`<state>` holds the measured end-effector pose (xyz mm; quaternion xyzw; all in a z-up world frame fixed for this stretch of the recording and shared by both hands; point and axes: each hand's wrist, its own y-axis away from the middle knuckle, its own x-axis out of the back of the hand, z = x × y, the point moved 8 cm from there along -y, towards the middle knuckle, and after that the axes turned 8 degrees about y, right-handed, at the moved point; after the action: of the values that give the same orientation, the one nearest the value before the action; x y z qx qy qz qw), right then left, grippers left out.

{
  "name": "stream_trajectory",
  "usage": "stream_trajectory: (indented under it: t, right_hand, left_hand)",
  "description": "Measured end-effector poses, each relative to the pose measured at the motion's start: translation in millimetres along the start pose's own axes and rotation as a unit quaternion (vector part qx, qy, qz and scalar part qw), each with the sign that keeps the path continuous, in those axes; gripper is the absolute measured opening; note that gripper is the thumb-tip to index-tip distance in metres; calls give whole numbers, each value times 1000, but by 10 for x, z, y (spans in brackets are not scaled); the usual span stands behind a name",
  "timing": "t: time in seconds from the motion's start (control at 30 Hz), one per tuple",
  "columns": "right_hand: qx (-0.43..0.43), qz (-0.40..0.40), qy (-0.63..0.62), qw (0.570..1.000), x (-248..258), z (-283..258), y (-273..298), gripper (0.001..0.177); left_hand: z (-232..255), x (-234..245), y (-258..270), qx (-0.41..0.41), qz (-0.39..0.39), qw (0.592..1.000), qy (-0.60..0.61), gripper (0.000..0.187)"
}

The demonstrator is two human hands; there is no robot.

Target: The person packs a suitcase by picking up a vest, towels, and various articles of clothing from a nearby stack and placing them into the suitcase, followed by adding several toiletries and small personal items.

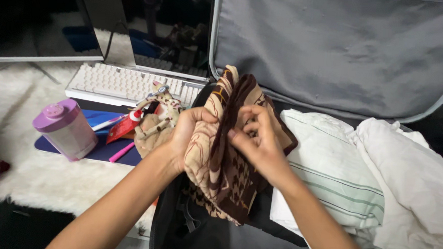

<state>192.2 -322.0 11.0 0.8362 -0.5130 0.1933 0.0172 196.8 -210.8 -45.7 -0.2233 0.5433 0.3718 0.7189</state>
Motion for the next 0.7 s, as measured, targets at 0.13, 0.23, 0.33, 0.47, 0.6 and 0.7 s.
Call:
stream_trajectory:
  t: [0.13,0.23,0.33,0.47,0.6,0.7]
  right_hand:
    - [339,83,373,860,-190,-696,331,56]
    - [311,66,407,856,-111,-609,273,42]
    - [278,69,434,854,284,-477,248,37]
    - [196,66,516,831,660,-204,152,28]
    - [182,137,416,880,677,-229,265,49]
    - [217,32,152,964,138,-366,515,28]
  left_hand:
    - [4,-105,141,2,5,1000,16,45]
    - [138,-350,325,3,-1,999,40,51]
    - [513,-581,560,-76,-22,996,31,50]
    - [1100,-924,734,-177,-96,980,-9,41]
    - [1420,-1096,536,-330,-17,943,40,28]
    - [1403,-1481,154,-371,-83,924,40,23]
